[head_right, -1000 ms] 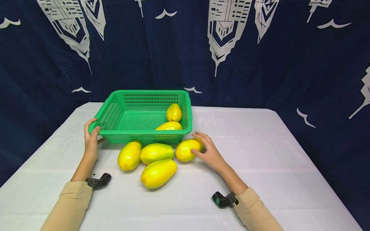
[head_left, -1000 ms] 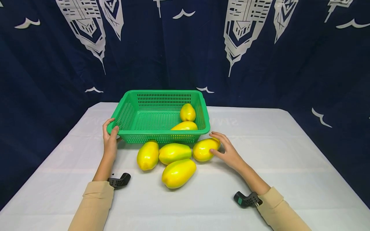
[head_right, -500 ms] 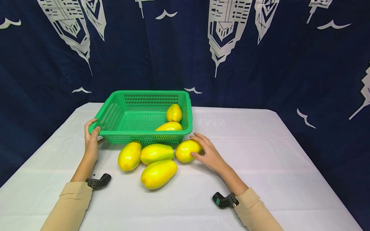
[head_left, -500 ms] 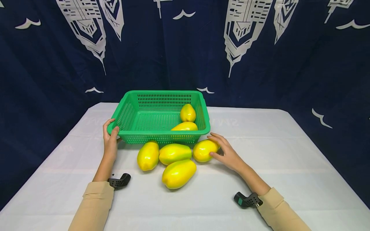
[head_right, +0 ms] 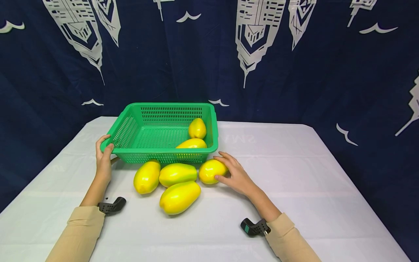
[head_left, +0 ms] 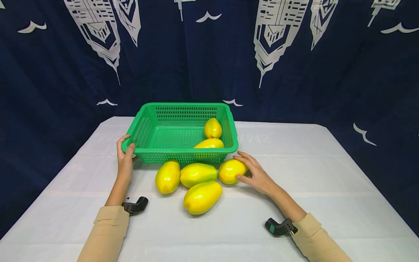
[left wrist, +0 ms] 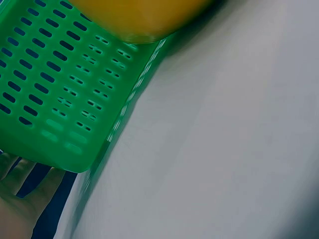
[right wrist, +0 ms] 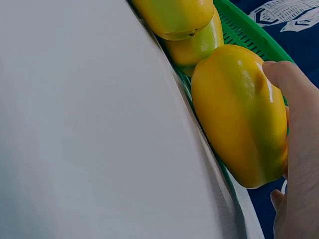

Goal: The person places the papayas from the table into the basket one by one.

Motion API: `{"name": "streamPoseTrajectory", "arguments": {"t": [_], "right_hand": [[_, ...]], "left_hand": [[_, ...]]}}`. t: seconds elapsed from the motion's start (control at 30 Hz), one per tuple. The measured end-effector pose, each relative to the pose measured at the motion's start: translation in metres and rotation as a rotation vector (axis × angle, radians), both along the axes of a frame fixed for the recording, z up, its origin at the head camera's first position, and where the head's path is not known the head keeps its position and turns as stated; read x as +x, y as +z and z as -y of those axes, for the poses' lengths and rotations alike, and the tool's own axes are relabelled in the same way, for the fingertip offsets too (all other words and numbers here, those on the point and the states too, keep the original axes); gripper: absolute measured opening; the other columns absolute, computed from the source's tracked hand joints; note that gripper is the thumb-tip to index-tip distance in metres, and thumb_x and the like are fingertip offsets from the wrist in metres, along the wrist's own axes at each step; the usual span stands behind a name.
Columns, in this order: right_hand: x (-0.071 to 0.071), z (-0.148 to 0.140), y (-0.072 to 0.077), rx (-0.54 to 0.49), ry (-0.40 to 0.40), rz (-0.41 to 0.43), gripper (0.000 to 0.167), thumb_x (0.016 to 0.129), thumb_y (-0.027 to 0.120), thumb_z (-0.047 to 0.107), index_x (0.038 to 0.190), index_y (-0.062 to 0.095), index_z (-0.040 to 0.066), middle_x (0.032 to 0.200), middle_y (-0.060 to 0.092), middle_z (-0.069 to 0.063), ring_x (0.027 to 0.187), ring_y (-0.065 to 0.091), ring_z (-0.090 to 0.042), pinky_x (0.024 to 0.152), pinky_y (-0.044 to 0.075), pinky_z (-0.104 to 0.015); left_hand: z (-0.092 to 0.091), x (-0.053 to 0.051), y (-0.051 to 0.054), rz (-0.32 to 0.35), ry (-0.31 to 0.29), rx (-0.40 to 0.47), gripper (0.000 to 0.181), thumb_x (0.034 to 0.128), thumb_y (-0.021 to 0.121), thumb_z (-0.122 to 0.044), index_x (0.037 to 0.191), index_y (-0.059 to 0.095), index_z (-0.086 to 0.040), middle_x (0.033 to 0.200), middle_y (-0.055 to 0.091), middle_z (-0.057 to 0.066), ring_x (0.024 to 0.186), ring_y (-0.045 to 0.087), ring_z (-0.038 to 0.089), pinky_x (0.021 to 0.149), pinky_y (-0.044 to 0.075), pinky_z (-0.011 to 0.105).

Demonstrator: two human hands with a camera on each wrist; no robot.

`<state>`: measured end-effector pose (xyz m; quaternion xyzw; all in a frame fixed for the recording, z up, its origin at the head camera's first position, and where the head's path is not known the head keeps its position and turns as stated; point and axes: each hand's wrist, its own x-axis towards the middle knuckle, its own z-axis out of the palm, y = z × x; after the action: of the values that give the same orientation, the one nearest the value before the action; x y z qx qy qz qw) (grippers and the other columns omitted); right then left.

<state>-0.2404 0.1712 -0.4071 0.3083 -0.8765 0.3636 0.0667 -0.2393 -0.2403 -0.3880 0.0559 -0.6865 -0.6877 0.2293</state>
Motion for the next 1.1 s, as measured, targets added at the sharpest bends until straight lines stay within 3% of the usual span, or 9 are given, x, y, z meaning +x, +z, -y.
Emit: {"name": "streamPoseTrajectory", "arguments": {"t": [0.33,0.67,1.1], "right_hand": [[0.001,0.000,0.000,0.025,-0.006,-0.015,0.056,0.080,0.063,0.028,0.132,0.043,0.018,0.145,0.031,-0.008,0.134,0.024,-0.035,0.099,0.022,-0.064],[0.004,0.003,0.010,0.149,-0.030,-0.057,0.064,0.075,0.067,0.040,0.130,0.044,0.018,0.138,0.042,-0.006,0.131,0.032,-0.030,0.101,0.027,-0.058],[0.002,-0.001,0.015,0.194,-0.010,0.025,0.072,0.071,0.072,0.043,0.133,0.041,0.022,0.138,0.041,-0.003,0.129,0.032,-0.026,0.100,0.031,-0.055]], "left_hand": [[0.000,0.001,0.000,-0.011,-0.018,0.014,0.039,0.0944,0.038,-0.023,0.133,0.031,-0.026,0.119,0.036,-0.002,0.103,0.041,0.014,0.083,0.036,0.035],[0.000,0.001,0.000,-0.008,-0.014,0.007,0.039,0.0943,0.038,-0.024,0.132,0.031,-0.026,0.121,0.036,0.000,0.104,0.040,0.014,0.083,0.036,0.035],[0.000,0.001,0.001,0.001,-0.007,0.002,0.040,0.0944,0.038,-0.024,0.133,0.030,-0.027,0.121,0.037,0.000,0.103,0.040,0.013,0.083,0.036,0.034]]}}
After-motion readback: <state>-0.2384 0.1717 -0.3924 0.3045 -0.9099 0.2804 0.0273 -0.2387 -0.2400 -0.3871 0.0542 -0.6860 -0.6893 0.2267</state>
